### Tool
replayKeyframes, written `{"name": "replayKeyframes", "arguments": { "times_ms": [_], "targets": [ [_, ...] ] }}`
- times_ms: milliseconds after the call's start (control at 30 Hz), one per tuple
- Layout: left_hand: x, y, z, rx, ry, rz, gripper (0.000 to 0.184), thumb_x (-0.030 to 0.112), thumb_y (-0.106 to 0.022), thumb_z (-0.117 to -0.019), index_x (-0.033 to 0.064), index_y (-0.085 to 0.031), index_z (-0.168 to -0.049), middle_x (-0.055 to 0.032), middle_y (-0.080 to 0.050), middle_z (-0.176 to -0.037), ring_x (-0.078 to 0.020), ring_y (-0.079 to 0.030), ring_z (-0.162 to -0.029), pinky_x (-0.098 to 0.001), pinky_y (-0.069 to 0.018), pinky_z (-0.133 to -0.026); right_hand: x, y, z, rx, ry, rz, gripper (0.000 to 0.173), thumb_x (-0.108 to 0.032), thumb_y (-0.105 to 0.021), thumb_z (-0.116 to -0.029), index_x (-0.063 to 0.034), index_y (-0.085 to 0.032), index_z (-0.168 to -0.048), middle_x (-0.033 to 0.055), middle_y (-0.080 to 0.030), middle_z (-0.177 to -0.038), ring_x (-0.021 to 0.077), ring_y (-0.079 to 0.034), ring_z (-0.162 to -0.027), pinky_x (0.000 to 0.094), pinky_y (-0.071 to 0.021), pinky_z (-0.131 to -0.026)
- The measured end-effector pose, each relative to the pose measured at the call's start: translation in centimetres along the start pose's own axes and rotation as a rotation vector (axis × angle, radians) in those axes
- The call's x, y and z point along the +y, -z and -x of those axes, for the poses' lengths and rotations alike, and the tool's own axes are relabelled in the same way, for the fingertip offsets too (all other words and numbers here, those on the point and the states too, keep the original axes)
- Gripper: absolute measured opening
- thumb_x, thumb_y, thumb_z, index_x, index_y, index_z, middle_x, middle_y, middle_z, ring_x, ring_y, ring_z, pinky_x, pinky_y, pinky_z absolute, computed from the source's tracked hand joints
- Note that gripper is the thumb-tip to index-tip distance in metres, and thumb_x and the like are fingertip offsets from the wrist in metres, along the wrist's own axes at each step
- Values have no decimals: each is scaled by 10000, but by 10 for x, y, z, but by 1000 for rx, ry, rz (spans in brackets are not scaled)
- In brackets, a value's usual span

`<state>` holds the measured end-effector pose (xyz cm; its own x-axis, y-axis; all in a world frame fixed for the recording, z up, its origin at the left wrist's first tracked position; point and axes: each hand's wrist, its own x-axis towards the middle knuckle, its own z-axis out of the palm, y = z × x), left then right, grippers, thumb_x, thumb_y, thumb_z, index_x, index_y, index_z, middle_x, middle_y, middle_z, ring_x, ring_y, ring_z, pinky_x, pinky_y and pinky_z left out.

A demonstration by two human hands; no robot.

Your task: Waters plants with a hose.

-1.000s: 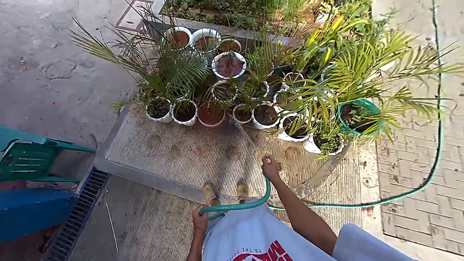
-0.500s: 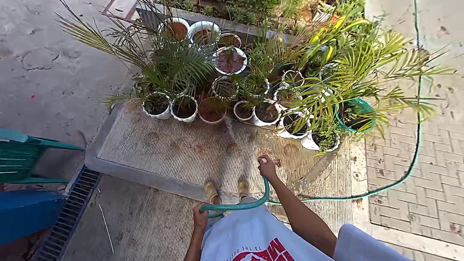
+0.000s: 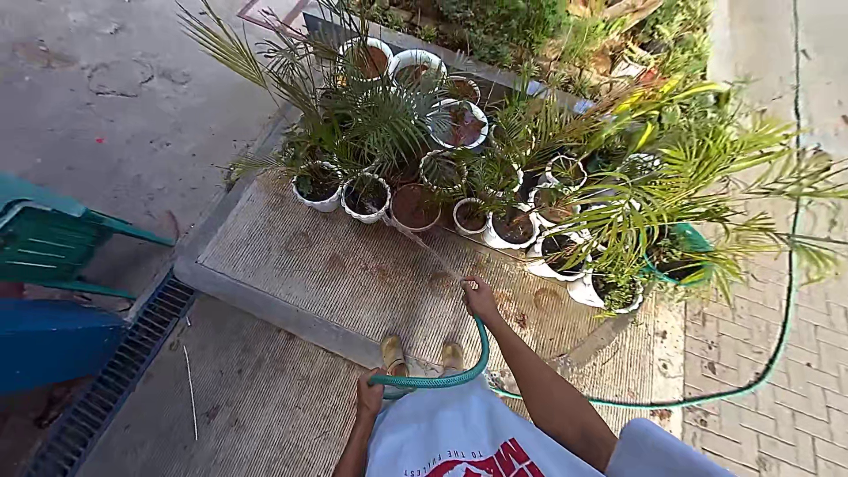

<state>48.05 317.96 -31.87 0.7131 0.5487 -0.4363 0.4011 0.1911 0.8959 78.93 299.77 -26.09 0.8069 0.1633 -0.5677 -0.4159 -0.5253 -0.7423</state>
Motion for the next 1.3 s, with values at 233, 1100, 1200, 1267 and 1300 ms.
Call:
{"name": "replayKeyframes", "arguments": {
  "times_ms": [233,1100,1200,1267,1300],
  "targets": [
    [-2,3,6,26,-3,-3,271,90,-561,-914,125,-578,-646,106,-485,-541,5,-437,-474,-213,-405,-494,-11,-4,-6,-18,6,43,316,-238,-514,-1097,-45,-561,-1342,26,-526,-589,97,-472,-403,256,-438,-410],
    [0,0,8,46,-13,-7,359,132,-564,-961,135,-543,-604,109,-443,-521,10,-404,-465,-214,-378,-486,-19,-15,-5,-41,50,48,323,-235,-500,-1102,-47,-556,-1358,29,-533,-611,100,-471,-415,261,-438,-419],
    [-3,3,9,61,-10,-6,369,146,-568,-964,145,-533,-597,111,-438,-515,3,-405,-457,-217,-376,-479,-27,-24,-7,-70,81,58,316,-222,-504,-1098,-37,-556,-1350,39,-540,-634,103,-476,-426,263,-443,-426],
    [-6,5,10,64,-23,-2,380,153,-573,-966,149,-517,-590,108,-425,-510,0,-398,-452,-220,-368,-475,-29,-28,-11,-81,88,66,315,-226,-496,-1100,-48,-556,-1354,38,-543,-632,106,-480,-427,266,-446,-428],
    [-7,5,10,68,-27,6,387,154,-573,-967,149,-512,-585,107,-421,-508,-2,-394,-451,-222,-364,-472,-30,-29,-13,-81,91,66,318,-231,-497,-1100,-50,-556,-1356,37,-546,-631,107,-484,-427,267,-451,-426]
  ]
}}
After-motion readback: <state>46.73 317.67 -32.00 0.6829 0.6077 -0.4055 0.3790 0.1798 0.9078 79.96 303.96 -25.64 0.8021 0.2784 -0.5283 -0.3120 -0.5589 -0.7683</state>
